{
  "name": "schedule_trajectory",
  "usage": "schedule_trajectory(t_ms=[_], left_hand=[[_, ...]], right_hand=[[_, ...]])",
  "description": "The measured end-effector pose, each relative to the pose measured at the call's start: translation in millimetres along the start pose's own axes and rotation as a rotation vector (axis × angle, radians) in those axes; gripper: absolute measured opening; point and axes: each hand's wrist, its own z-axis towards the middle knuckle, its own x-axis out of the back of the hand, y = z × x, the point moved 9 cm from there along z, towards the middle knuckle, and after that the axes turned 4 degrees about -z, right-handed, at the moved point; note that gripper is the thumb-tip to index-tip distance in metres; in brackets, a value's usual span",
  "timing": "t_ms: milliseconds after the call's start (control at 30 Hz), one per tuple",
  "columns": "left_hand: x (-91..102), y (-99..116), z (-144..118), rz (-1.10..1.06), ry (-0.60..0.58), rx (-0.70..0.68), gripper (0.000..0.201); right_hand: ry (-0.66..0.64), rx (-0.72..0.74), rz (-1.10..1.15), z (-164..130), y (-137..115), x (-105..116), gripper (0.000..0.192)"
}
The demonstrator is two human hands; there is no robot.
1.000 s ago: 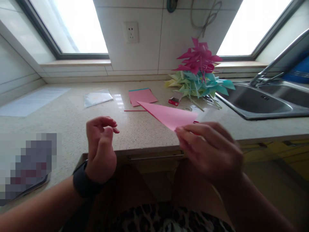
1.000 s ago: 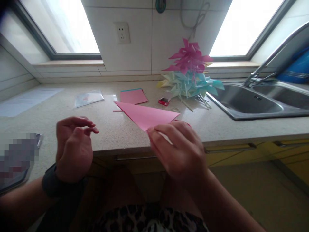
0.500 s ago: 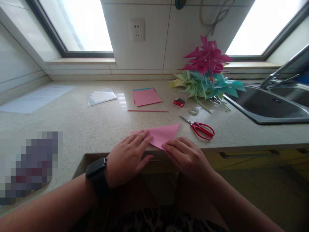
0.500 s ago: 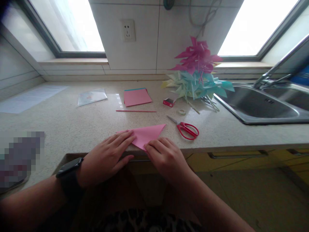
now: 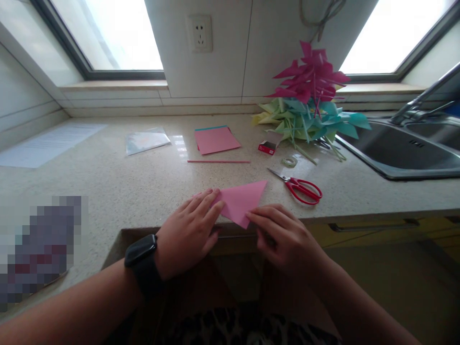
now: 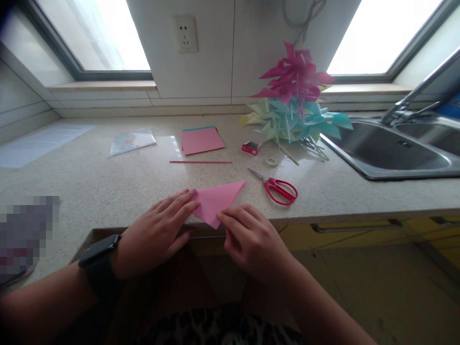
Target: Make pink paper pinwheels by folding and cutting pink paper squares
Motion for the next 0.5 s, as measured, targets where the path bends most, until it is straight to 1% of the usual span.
schedule_trajectory(t_ms=[100,200,367,500], left_hand=[[-0.2,1,0,0.001,0.0,-0.008,0.049],[0.5,2,-1,0.006,0.009,-0.017,0.049],[1.7,2,-1,0.006,0.015,-0.019,0.047],[3.0,2,0,-0.008,0.027,-0.015,0.044]], right_hand=[[0.043,-0.058,0.034,2,10,11,0.042],[0.016,-0.063,-0.028,7,12,14,0.042],[-0.144,-0.024,-0.112,12,6,-3,0.039],[-0.153,-0.023,-0.14,10,5,-8,0.035]])
